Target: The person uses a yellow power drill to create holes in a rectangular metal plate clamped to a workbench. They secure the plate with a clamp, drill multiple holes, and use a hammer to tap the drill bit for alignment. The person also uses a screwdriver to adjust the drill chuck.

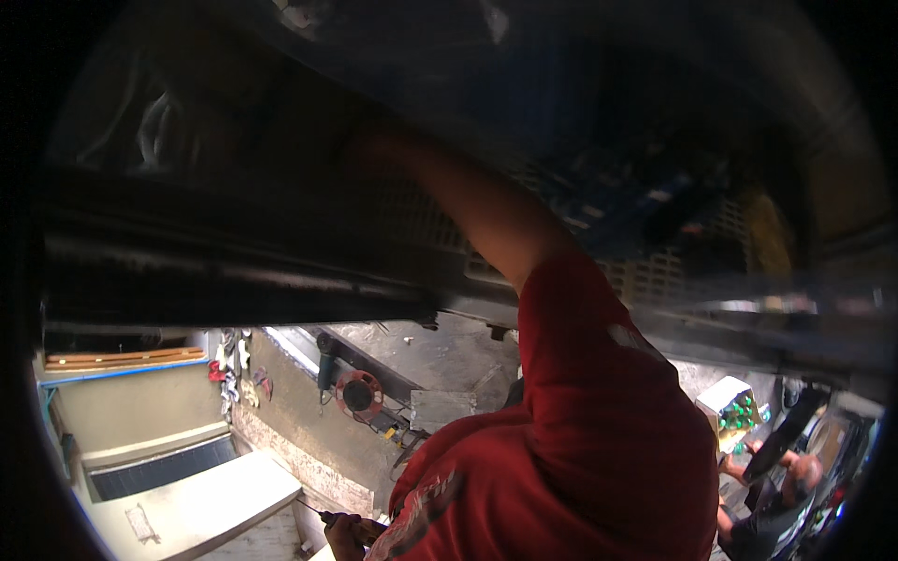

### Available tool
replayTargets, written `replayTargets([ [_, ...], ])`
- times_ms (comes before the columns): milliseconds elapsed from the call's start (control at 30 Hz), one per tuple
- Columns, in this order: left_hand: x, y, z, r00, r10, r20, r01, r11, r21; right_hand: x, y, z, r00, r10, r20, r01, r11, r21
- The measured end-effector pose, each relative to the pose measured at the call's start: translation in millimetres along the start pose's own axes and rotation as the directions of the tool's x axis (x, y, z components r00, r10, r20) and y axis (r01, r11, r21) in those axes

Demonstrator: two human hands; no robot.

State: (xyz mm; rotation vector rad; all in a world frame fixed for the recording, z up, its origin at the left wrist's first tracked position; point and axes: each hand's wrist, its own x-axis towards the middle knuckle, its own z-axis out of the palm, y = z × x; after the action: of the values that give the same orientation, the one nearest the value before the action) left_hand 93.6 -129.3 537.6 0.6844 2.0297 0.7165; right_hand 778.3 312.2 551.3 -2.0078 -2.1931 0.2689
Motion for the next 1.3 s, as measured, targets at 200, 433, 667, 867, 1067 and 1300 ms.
replayTargets([
  [200, -10.1, 41.0, 35.2, 0.994, 0.011, -0.112, -0.015, 0.999, -0.032, 60.9, 25.1, 44.8, 0.994, 0.109, -0.003, -0.108, 0.990, 0.085],
  [433, -32.1, 82.2, 32.3, 0.967, 0.039, -0.252, -0.060, 0.995, -0.075, 107.1, 14.9, 82.7, 0.972, 0.231, 0.036, -0.234, 0.957, 0.170],
  [667, -51.1, 83.3, 19.1, 0.945, 0.102, -0.311, -0.152, 0.978, -0.140, 80.5, 16.0, 105.4, 0.946, 0.320, 0.044, -0.321, 0.919, 0.229],
  [867, -77.1, 49.7, -25.0, 0.908, 0.183, -0.376, -0.309, 0.901, -0.306, 8.2, 4.9, 134.2, 0.940, 0.341, 0.019, -0.335, 0.910, 0.246],
  [1067, -69.7, 39.6, -76.7, 0.944, 0.323, -0.065, -0.287, 0.708, -0.645, -120.4, 5.7, 146.7, 0.932, 0.355, -0.071, -0.312, 0.887, 0.340],
  [1300, -63.9, -56.8, -94.4, 0.892, 0.447, 0.064, -0.154, 0.436, -0.887, -306.8, -54.9, 160.9, 0.865, 0.500, 0.032, -0.429, 0.705, 0.564],
])
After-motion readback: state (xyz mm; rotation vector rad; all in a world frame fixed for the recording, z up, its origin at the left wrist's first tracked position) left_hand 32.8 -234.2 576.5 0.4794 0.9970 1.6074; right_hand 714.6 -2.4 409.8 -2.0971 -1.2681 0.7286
